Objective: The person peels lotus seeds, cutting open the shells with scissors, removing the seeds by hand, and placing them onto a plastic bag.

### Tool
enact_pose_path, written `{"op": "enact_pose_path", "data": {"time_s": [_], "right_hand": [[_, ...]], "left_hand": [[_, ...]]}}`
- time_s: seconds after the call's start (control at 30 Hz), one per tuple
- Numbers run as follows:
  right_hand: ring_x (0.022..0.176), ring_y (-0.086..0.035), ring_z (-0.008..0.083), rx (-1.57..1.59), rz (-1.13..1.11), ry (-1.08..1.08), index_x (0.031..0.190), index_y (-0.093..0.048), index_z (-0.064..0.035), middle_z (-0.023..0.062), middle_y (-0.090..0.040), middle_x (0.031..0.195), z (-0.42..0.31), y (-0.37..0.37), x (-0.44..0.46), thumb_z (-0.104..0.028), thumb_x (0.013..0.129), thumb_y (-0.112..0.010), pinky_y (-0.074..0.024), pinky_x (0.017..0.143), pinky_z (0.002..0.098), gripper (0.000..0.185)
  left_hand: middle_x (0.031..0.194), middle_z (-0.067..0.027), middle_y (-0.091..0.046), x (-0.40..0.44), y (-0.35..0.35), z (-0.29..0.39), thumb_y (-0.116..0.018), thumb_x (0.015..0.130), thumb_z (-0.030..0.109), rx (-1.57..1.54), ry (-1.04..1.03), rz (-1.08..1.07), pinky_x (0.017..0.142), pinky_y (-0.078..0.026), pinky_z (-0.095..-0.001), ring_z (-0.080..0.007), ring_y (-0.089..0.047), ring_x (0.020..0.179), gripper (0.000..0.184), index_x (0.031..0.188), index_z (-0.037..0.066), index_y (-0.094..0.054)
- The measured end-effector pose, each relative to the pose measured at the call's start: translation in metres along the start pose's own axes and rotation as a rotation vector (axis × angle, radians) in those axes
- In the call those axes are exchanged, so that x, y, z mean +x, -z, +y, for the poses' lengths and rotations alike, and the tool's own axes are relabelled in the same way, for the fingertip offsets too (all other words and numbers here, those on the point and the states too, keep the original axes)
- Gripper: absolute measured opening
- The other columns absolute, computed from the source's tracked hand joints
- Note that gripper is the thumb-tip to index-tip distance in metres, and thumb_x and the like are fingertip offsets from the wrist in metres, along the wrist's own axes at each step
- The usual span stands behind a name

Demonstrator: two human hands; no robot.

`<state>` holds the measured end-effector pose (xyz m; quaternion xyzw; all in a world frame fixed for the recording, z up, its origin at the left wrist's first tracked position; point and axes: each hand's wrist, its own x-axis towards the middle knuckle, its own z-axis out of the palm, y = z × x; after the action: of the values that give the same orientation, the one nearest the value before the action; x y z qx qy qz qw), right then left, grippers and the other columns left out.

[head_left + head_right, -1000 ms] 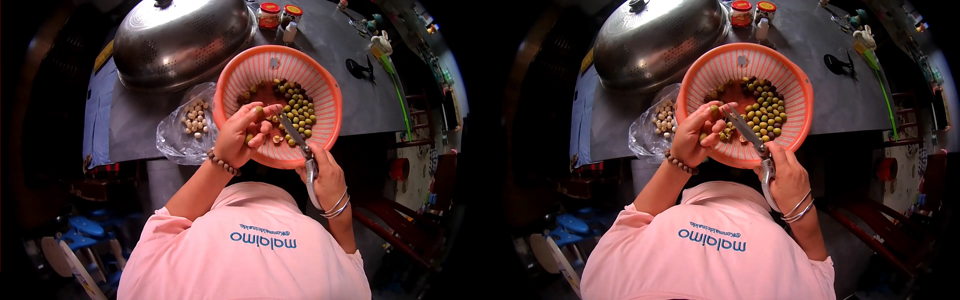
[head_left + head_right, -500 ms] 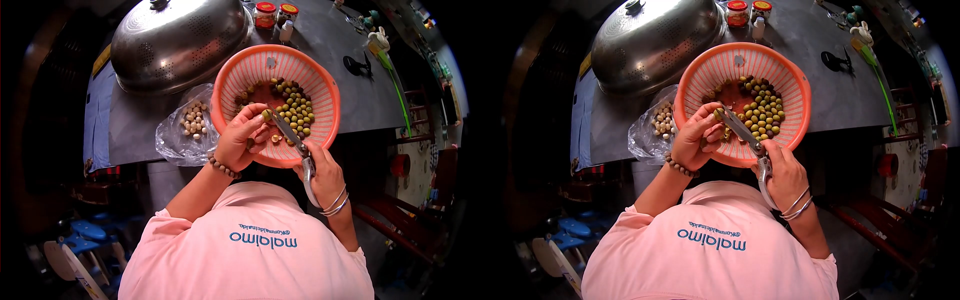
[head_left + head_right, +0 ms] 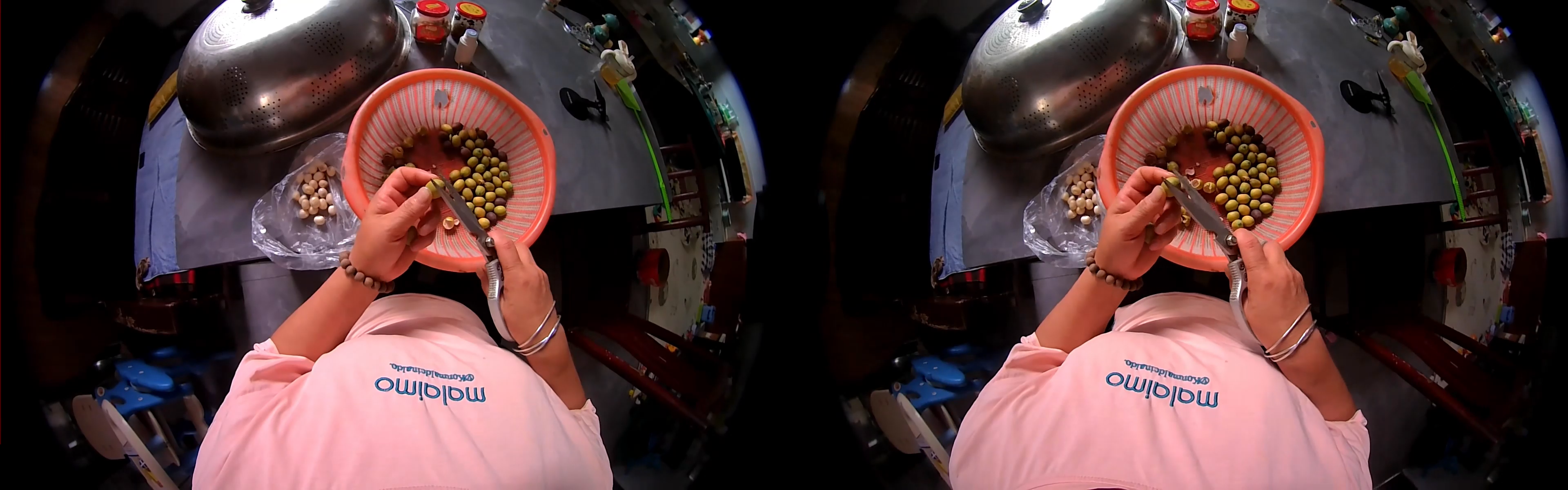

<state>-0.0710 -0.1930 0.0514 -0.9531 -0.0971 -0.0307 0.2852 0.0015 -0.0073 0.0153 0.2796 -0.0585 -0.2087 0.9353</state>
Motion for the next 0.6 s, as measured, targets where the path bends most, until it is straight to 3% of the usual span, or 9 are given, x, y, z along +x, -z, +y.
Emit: {"op": "enact_pose_path", "data": {"time_s": [0.27, 0.37, 0.6], "right_hand": [[0.066, -0.059, 0.0382, 0.017, -0.022, 0.018, 0.117, -0.05, -0.0059, 0.0187, -0.054, 0.076, -0.002, 0.0, 0.001, -0.012, 0.082, -0.061, -0.0481, 0.058, 0.0451, 0.037], [0.073, -0.06, 0.0405, 0.028, -0.072, -0.037, 0.114, -0.05, -0.0005, 0.0229, -0.059, 0.083, -0.006, 0.003, 0.002, -0.001, 0.078, -0.061, -0.0485, 0.062, 0.0411, 0.038], [0.071, -0.061, 0.0387, 0.049, -0.093, -0.037, 0.114, -0.051, -0.0007, 0.0219, -0.059, 0.081, -0.004, 0.001, 0.002, 0.0, 0.076, -0.064, -0.0485, 0.061, 0.0396, 0.04]], "left_hand": [[0.087, -0.0026, -0.056, -0.001, 0.006, -0.002, -0.049, 0.094, 0.01, -0.008, -0.049, 0.005, 0.042, -0.031, -0.0145, -0.0053, -0.04, 0.058, 0.011, 0.105, 0.01, -0.05], [0.088, -0.0046, -0.057, -0.003, 0.008, -0.004, -0.048, 0.094, 0.01, -0.035, -0.037, 0.022, 0.042, -0.031, -0.0144, -0.0051, -0.04, 0.057, 0.011, 0.105, 0.011, -0.05], [0.09, -0.0102, -0.06, -0.003, 0.016, -0.003, -0.047, 0.095, 0.012, -0.092, 0.002, -0.026, 0.042, -0.032, -0.0136, -0.0045, -0.039, 0.055, 0.011, 0.106, 0.011, -0.05]]}}
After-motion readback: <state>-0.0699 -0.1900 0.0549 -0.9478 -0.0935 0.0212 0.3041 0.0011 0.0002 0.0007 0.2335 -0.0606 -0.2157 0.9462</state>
